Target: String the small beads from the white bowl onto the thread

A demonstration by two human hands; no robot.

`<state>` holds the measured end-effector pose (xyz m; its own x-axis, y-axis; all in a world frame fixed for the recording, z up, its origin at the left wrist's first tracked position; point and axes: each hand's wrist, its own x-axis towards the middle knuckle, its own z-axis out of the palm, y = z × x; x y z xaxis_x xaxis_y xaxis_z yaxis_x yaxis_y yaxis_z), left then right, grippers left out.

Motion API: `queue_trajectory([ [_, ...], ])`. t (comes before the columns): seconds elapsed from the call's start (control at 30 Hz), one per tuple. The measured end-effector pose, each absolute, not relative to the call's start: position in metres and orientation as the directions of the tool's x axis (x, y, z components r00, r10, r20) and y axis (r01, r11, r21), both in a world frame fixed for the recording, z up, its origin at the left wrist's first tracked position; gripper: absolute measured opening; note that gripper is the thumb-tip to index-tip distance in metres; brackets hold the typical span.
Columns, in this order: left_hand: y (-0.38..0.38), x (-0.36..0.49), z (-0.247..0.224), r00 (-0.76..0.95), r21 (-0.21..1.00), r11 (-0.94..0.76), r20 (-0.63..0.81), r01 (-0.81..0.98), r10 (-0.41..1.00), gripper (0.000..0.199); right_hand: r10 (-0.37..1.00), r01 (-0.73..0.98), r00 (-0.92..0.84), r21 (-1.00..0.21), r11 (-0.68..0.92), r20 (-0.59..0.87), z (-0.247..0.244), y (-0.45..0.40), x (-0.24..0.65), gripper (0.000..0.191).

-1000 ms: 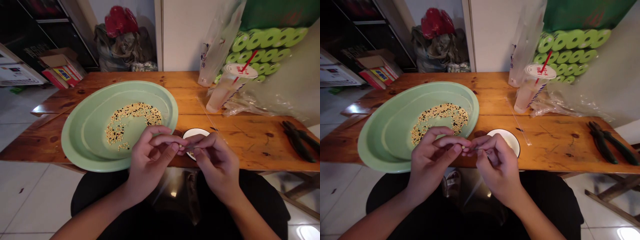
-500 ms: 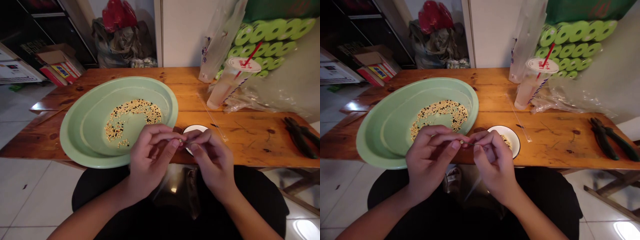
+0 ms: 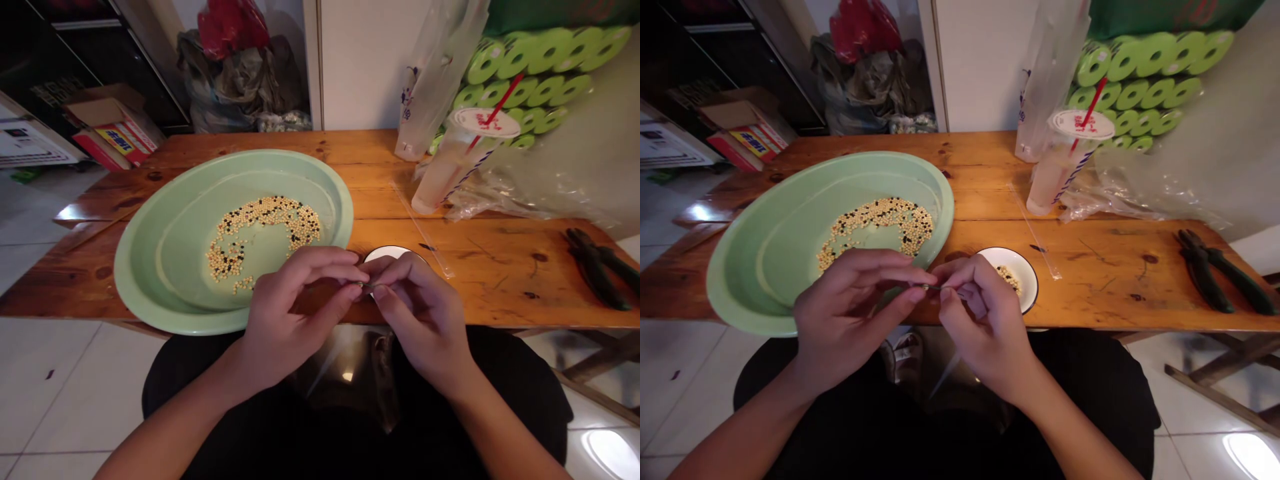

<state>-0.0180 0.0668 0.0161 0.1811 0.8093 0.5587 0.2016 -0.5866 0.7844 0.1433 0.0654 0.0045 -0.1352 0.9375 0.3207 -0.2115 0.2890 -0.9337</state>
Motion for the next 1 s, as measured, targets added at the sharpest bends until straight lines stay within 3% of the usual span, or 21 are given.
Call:
queue_trajectory([
  [0.23, 0.0659, -0.0171, 0.0206, 0.149, 0.86, -0.493, 0.475, 0.131, 0.867, 0.031, 0.942, -0.312, -0.095, -0.908, 0.278, 0.321, 0.0064, 0.0651, 0.1413, 0.022],
  [0.47, 0.0648, -0.0176, 0.0206, 0.145, 0.842, -0.509, 0.489, 0.179, 0.86, 0.035, 0.938, -0.301, -0.082, -0.906, 0.299, 0.337, 0.0061, 0.0646, 0.14, 0.022],
  [0.7, 0.0643, -0.0132, 0.0199, 0.102, 0.86, -0.498, 0.488, 0.115, 0.867, 0.029, 0.937, -0.288, -0.086, -0.909, 0.301, 0.337, 0.0076, 0.0633, 0.1398, 0.023],
  [0.8, 0.0645, -0.013, 0.0184, 0.097, 0.802, -0.567, 0.559, 0.187, 0.823, 0.033, 0.937, -0.273, -0.08, -0.911, 0.308, 0.34, 0.0086, 0.0619, 0.1383, 0.023],
  [1.0, 0.0669, -0.0186, 0.02, 0.189, 0.552, -0.728, 0.729, 0.406, 0.658, 0.038, 0.94, -0.196, -0.069, -0.929, 0.315, 0.333, 0.0113, 0.0593, 0.1384, 0.022],
])
